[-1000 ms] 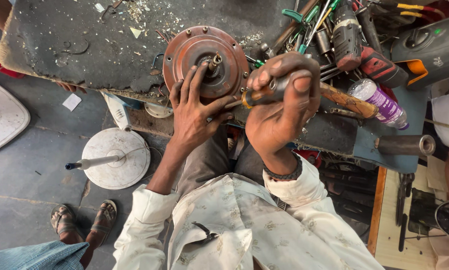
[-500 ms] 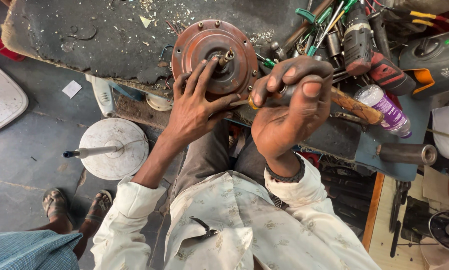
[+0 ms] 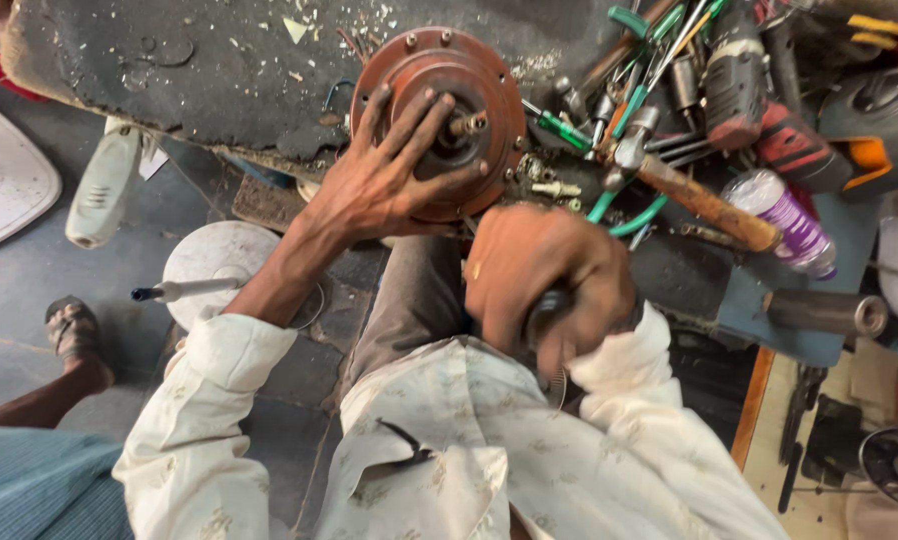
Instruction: The person uses a screwdriver and hammer to adjust and secure a central component on a copper-colored motor housing. They repeatedly tap the screwdriver and hammer the housing while rotating the part to access different areas.
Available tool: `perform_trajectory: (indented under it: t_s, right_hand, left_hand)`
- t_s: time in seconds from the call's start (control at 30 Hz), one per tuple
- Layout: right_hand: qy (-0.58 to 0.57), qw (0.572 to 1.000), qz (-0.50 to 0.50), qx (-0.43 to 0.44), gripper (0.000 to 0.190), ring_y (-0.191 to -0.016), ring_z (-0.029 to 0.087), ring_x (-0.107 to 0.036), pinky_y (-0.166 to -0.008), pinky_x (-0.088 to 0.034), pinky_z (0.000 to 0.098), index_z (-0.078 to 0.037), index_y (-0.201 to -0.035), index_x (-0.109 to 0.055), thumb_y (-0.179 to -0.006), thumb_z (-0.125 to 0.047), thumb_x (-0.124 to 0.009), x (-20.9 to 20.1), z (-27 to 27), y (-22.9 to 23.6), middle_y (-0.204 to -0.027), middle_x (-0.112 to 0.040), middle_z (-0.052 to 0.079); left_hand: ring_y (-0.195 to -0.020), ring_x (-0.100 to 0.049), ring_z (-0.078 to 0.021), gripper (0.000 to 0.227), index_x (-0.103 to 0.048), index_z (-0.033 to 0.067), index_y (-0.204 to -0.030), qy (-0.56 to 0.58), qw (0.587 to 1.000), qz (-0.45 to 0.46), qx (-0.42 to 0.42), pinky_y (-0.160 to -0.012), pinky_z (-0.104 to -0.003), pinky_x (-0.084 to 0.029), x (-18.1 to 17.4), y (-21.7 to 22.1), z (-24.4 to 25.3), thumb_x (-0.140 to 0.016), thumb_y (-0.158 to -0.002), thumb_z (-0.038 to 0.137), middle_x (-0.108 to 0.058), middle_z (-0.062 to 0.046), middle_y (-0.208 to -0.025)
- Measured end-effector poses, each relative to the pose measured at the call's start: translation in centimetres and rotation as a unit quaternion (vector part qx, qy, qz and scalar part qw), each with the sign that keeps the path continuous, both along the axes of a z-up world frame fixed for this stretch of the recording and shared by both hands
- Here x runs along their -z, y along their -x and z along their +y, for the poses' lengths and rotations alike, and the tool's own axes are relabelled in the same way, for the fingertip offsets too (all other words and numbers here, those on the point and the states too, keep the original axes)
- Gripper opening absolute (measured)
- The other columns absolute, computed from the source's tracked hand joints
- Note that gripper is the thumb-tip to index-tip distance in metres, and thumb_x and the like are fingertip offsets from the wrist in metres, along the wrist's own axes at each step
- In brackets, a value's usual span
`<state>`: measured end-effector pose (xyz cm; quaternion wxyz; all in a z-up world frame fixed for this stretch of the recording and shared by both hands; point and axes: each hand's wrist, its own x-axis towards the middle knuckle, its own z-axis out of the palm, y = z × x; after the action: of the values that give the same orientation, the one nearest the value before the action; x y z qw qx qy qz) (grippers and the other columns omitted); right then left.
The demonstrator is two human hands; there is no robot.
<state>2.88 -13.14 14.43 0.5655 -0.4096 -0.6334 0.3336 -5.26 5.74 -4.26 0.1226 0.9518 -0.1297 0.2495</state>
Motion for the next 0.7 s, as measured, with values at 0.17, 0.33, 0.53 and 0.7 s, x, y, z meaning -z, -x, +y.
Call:
perform_trajectory:
  t_s: [0.17,0.33,0.53,0.7]
  right_hand:
    - [-0.017,0.974,-0.068,0.214,0.049,-0.076,0.022,-0.065,-0.067,-0.053,0.0330,0.001,-0.108,-0.065,-0.121,-0.044,-0.052,-2.4,0.7,3.7,-0.094,-0.069,0.013]
    - [-0.086,0.941,0.014,0.327,0.049,-0.061,0.017,-0.059,-0.058,-0.049,0.0299,-0.002,-0.084,-0.058,-0.110,-0.043,-0.058,-3.0,2.0,4.9,-0.069,-0.058,0.006]
    - [-0.021,0.989,0.142,0.040,0.044,-0.063,0.020,-0.064,-0.056,-0.050,0.0304,0.001,-0.082,-0.065,-0.110,-0.033,-0.063,-3.7,1.8,1.5,-0.075,-0.067,0.012]
    - [-0.138,0.937,0.158,0.279,0.033,-0.057,0.019,-0.061,-0.055,-0.052,0.0349,0.001,-0.090,-0.065,-0.107,-0.027,-0.067,-1.7,1.8,3.8,-0.071,-0.066,0.012]
  left_hand:
    - [-0.156,-0.026,-0.0389,0.086,-0.051,0.0401,-0.157,0.003,1.000,0.024,-0.016,-0.119,-0.076,-0.014,-1.2,0.1,0.1,-0.077,-0.079,0.068,-0.029,-0.025,-0.166]
    - [-0.157,-0.023,-0.0424,0.083,-0.051,0.0391,-0.156,0.038,0.999,0.012,-0.015,-0.121,-0.075,-0.013,-0.8,0.1,-0.2,-0.075,-0.085,0.074,-0.026,-0.026,-0.167]
    - [-0.156,-0.023,-0.0432,0.085,-0.050,0.0412,-0.155,0.035,0.998,0.028,-0.032,-0.121,-0.074,-0.011,-1.0,0.2,-0.4,-0.075,-0.082,0.076,-0.026,-0.025,-0.167]
    - [-0.156,-0.024,-0.0441,0.090,-0.047,0.0439,-0.158,0.032,0.998,0.030,-0.034,-0.123,-0.073,-0.010,-1.1,0.1,-0.5,-0.078,-0.079,0.075,-0.025,-0.024,-0.169]
